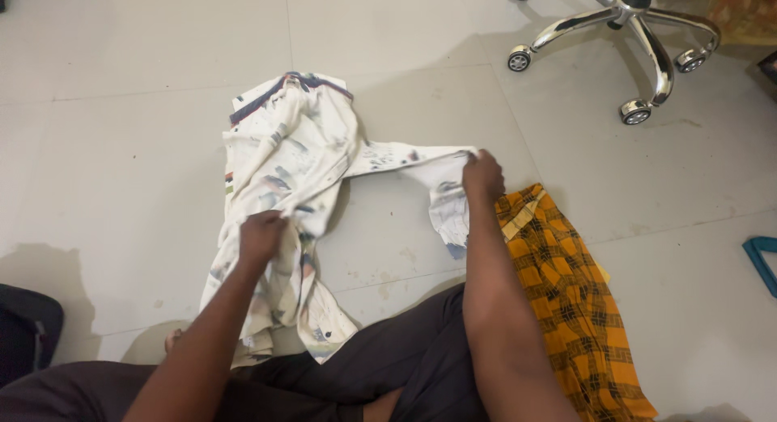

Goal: The person sits on the floor and folds a white patterned shirt. They smooth out the fabric, fold the sleeves, and then fold the shirt in half. The person also buttons the shirt during the process.

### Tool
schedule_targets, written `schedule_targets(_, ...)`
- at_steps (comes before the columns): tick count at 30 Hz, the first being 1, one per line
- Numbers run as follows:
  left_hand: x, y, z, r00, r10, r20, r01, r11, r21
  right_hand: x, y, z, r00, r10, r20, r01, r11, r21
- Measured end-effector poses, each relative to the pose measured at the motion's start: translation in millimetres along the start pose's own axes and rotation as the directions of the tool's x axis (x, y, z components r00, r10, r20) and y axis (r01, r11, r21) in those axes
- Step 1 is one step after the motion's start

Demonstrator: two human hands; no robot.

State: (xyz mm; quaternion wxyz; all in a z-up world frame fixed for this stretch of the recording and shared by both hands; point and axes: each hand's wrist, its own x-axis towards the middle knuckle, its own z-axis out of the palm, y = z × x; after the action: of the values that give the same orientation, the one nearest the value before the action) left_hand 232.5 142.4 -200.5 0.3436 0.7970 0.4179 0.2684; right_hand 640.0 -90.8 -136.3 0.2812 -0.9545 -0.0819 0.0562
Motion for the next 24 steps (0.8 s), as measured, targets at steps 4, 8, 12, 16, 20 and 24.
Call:
schedule_targets(4, 7, -72, -21, 0.807, -0.585, 0.086, 0.462, 0.533, -0.709, 1, 6, 2, 0.999, -0.015, 0.028, 0.016, 0.999, -0.036)
schedule_targets(8, -4, -56, -48, 0.864, -0.435, -0.254, 0.41, 0.9, -0.147, -8, -13, -5, 0.93, -0.013, 0.367, 0.138, 0.939, -0.315)
schedule_targets(12, -5, 24, -30, 0.941, 0.101, -0.322, -0.035, 0.978, 0.205, -41, -39, -9, 0.863, -0.319, 0.391, 0.492, 0.706, -0.509)
schedule_targets(16, 18, 104, 23, 0.952, 0.305, -0.013, -0.295, 0.931, 0.214, -74, -58, 14, 0.729, -0.407, 0.55, 0.617, 0.739, -0.27)
schedule_targets(20, 64, 145, 90, 0.911, 0.385, 0.147, -0.412, 0.852, 0.324, -83, -54, 40, 0.635, -0.323, 0.702, 0.668, 0.686, -0.288)
schedule_targets(24, 116, 150, 153, 0.893, 0.398, 0.209, -0.446, 0.729, 0.519, -74, -45, 49, 0.505, -0.302, 0.809, 0.734, 0.644, -0.217)
